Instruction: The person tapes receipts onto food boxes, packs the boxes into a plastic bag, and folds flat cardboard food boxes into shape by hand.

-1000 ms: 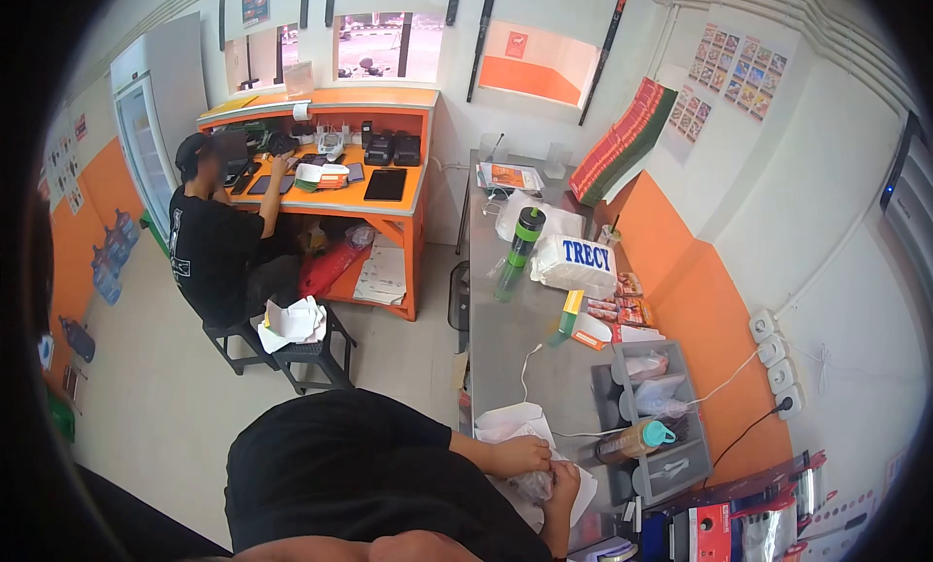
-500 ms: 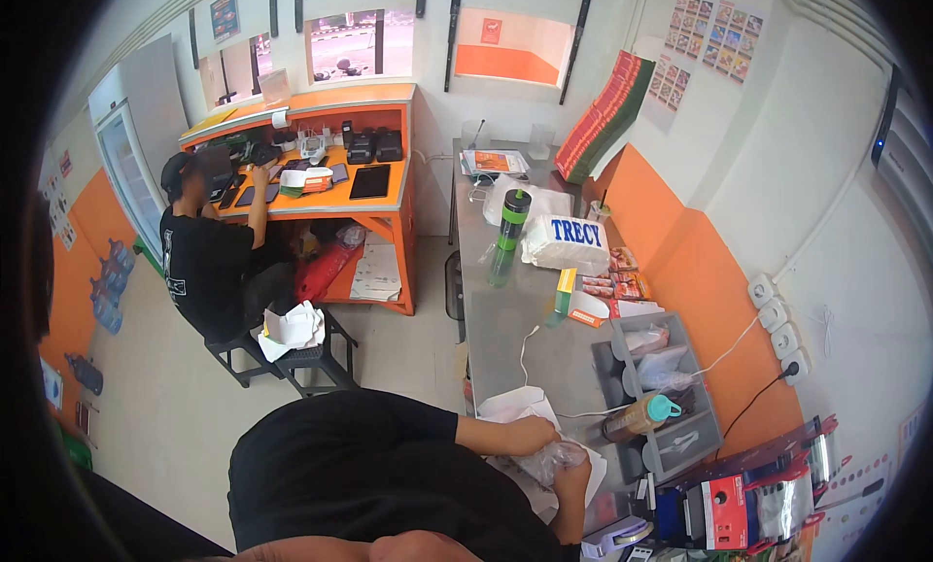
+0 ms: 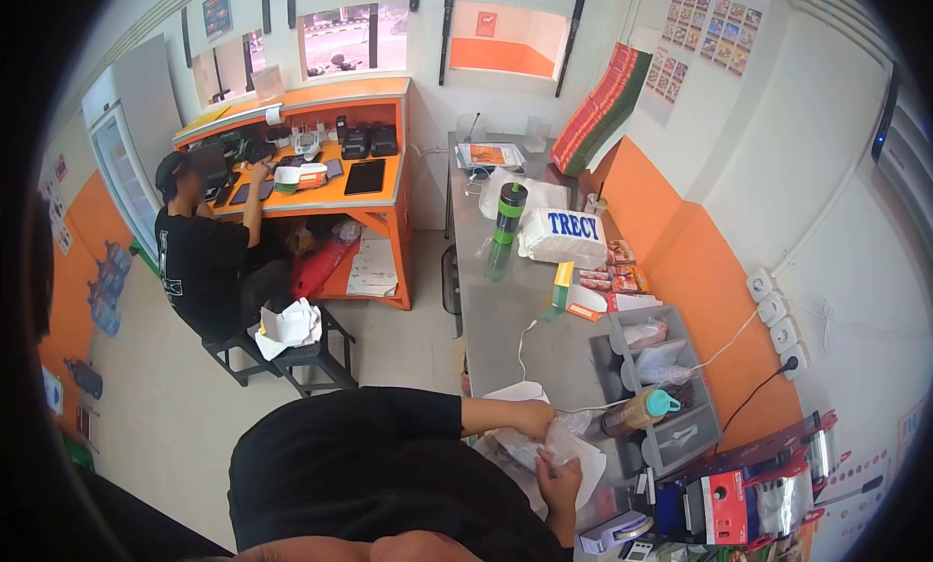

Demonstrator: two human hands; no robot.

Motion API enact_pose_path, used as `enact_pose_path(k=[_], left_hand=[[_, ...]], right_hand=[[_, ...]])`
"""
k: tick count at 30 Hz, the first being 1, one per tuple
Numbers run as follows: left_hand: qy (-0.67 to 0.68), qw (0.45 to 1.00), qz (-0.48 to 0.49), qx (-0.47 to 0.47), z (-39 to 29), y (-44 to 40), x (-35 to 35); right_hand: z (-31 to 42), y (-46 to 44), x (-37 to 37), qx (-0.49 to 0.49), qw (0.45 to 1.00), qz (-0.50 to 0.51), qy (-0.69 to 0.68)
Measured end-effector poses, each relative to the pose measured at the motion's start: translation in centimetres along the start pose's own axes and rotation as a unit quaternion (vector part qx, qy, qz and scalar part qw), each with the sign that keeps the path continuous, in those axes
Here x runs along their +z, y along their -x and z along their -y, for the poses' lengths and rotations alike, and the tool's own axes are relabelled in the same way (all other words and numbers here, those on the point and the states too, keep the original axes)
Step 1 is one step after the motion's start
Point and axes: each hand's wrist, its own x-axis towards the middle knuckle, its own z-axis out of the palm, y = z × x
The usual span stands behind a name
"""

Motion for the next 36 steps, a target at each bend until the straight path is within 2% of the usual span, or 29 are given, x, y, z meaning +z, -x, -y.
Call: enact_pose_path(k=[2,4,5,9,11,15,17,19,21,22,23,25,26,28,29,31,32,33,34,35,36], left_hand=[[0.062,0.997,0.041,0.009,1.4,-1.3,0.8],[0.013,0.999,0.016,0.029,0.5,-0.8,0.3],[-0.037,0.998,-0.009,0.050,0.1,-0.5,0.0],[-0.084,0.996,-0.008,0.038,1.0,-2.1,0.7],[0.072,0.995,0.073,-0.011,1.2,-2.0,0.4],[0.131,0.988,0.084,-0.021,1.8,-0.8,0.1],[0.096,0.988,-0.037,0.117,2.2,0.5,0.2],[0.117,0.982,-0.078,0.124,2.5,1.7,0.9],[0.104,0.963,-0.136,0.206,3.9,2.0,2.8],[0.078,0.973,-0.150,0.159,3.1,3.1,2.7],[0.068,0.976,-0.156,0.139,5.3,2.3,4.6],[0.120,0.964,-0.175,0.158,4.4,3.5,4.2],[0.124,0.967,-0.156,0.162,3.9,3.8,4.0],[0.169,0.957,-0.182,0.149,2.4,4.8,3.1],[0.154,0.967,-0.164,0.120,2.2,5.1,2.9],[0.179,0.968,-0.145,0.099,3.0,5.1,3.7],[0.202,0.967,-0.136,0.074,3.4,5.0,4.1],[0.203,0.968,-0.130,0.076,3.0,5.2,3.8],[0.205,0.963,-0.132,0.115,2.2,5.8,3.2],[0.208,0.957,-0.133,0.155,1.6,6.1,2.8],[0.208,0.957,-0.129,0.154,1.5,6.1,2.7]], right_hand=[[0.7,-0.1,0.6,0.000,0.999,0.021,0.051],[1.2,-0.5,1.1,0.018,0.965,0.154,0.211],[1.6,-0.9,1.6,-0.016,0.975,0.098,0.200],[2.7,-1.8,1.6,-0.007,0.971,0.106,0.213],[2.7,-1.9,1.8,-0.029,0.977,0.076,0.197],[0.5,-0.8,2.6,0.016,0.978,0.085,0.192],[-0.1,0.0,3.1,0.001,0.993,-0.063,0.102],[0.1,0.6,2.3,0.083,0.993,-0.042,0.075],[0.8,1.0,1.9,0.143,0.987,-0.018,0.075],[1.2,0.8,1.9,0.150,0.986,-0.043,0.059],[0.9,1.1,2.1,0.184,0.981,-0.041,0.047],[3.4,-0.3,0.5,0.314,0.945,0.012,-0.092],[3.3,-0.1,0.7,0.331,0.939,0.004,-0.092],[2.5,0.4,1.6,0.373,0.919,-0.022,-0.127],[2.3,0.7,2.1,0.382,0.915,-0.028,-0.126],[2.2,0.8,2.7,0.351,0.890,-0.144,-0.251],[2.1,0.8,2.8,0.355,0.888,-0.149,-0.250],[2.0,0.6,2.8,0.373,0.881,-0.157,-0.245],[2.0,0.5,2.9,0.391,0.873,-0.165,-0.241],[2.0,0.5,3.0,0.394,0.871,-0.168,-0.241],[2.1,0.4,3.1,0.382,0.869,-0.189,-0.251]])
